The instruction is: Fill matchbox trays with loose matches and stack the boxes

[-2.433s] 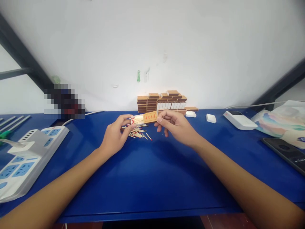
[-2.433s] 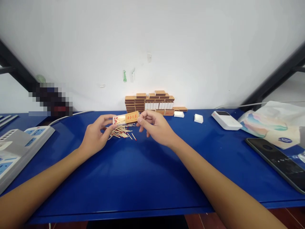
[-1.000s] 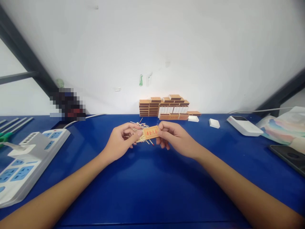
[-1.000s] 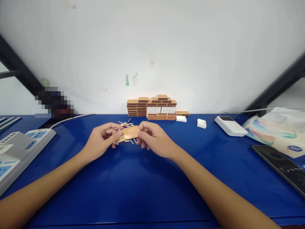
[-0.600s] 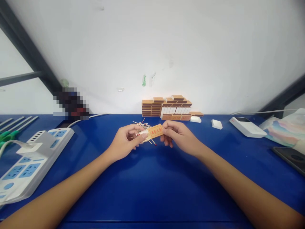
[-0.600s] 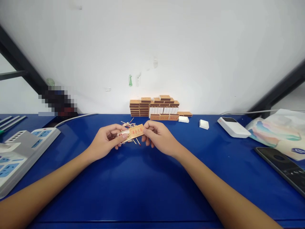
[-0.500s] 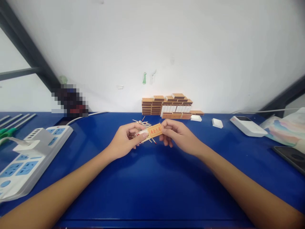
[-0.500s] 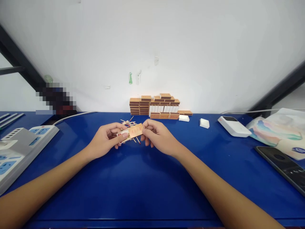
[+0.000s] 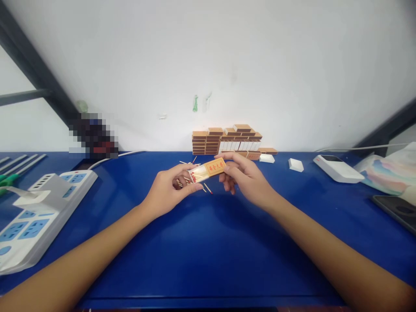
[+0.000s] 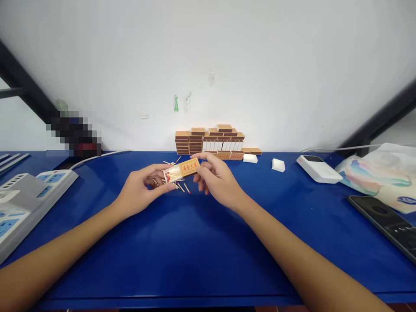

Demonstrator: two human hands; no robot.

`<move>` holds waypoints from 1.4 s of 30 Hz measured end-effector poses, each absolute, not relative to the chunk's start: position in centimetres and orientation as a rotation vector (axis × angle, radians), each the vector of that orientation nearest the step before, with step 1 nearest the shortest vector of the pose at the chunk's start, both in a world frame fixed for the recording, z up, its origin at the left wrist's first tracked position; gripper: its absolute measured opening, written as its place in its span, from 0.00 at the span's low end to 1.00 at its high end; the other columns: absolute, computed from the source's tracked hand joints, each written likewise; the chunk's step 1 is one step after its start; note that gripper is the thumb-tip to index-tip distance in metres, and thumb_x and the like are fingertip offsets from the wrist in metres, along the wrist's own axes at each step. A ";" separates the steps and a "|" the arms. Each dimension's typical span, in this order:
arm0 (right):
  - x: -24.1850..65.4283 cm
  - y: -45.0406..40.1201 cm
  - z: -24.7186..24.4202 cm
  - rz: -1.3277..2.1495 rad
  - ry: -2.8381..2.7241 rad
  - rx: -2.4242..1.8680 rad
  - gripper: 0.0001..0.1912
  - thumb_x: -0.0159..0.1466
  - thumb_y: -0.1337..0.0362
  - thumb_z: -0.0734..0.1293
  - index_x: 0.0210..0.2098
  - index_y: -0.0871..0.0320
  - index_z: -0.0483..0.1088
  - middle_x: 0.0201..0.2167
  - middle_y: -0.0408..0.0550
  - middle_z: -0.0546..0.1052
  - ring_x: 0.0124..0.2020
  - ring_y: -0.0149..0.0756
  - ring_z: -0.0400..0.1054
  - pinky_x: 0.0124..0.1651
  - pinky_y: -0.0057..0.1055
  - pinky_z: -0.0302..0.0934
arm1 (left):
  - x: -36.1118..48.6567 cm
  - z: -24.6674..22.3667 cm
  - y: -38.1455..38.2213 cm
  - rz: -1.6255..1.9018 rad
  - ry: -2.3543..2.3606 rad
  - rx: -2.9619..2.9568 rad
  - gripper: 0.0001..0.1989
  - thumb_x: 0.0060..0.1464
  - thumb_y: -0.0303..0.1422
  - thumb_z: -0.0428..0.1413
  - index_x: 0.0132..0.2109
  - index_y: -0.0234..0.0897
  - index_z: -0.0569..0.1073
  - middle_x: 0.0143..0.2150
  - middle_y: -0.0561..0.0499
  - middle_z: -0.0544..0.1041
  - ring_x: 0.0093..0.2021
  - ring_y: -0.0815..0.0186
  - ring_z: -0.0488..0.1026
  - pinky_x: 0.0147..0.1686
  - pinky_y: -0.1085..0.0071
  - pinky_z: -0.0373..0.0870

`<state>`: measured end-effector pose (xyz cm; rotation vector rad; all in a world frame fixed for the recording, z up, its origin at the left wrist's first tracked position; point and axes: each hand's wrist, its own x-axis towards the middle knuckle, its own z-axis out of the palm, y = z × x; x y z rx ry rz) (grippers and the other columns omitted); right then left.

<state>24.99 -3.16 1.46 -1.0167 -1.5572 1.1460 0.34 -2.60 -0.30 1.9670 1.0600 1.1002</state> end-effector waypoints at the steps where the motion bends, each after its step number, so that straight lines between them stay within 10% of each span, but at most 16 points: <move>1: 24.9 -3.2 1.4 1.144 -1.567 -1.016 0.18 0.69 0.59 0.65 0.57 0.55 0.69 0.28 0.41 0.75 0.22 0.30 0.68 0.21 0.27 0.61 | 0.3 -0.3 -2.6 1.108 1.072 1.988 0.29 0.53 0.44 0.70 0.60 0.40 0.78 0.45 0.47 0.86 0.37 0.63 0.81 0.39 0.68 0.78; 9: 22.1 -6.4 0.4 1.401 -1.815 -0.897 0.40 0.75 0.49 0.62 0.79 0.47 0.41 0.38 0.46 0.76 0.32 0.33 0.71 0.28 0.30 0.69 | -0.1 -0.7 -2.8 0.991 0.937 2.095 0.33 0.54 0.45 0.70 0.64 0.41 0.76 0.34 0.52 0.86 0.31 0.63 0.80 0.37 0.69 0.76; 19: 24.2 -4.5 1.2 1.087 -1.893 -0.966 0.21 0.69 0.51 0.71 0.58 0.50 0.72 0.44 0.48 0.79 0.35 0.35 0.70 0.37 0.36 0.69 | 0.1 -0.3 -2.9 1.041 1.059 2.007 0.20 0.53 0.46 0.70 0.48 0.40 0.80 0.28 0.56 0.79 0.26 0.69 0.73 0.27 0.75 0.70; 32: 24.1 6.7 5.7 -0.208 -2.140 -1.074 0.17 0.68 0.57 0.71 0.54 0.55 0.76 0.51 0.59 0.72 0.53 0.53 0.66 0.56 0.50 0.64 | -0.9 -1.3 -1.0 1.265 1.436 2.242 0.16 0.66 0.44 0.59 0.54 0.41 0.75 0.35 0.53 0.82 0.29 0.67 0.76 0.33 0.70 0.72; 42: 22.0 10.2 4.9 -0.644 -2.206 -1.271 0.18 0.68 0.62 0.67 0.55 0.63 0.75 0.50 0.64 0.72 0.52 0.57 0.62 0.52 0.48 0.61 | -0.7 -2.0 -1.0 1.152 1.392 2.775 0.13 0.70 0.40 0.53 0.48 0.40 0.79 0.36 0.49 0.85 0.34 0.60 0.81 0.32 0.69 0.68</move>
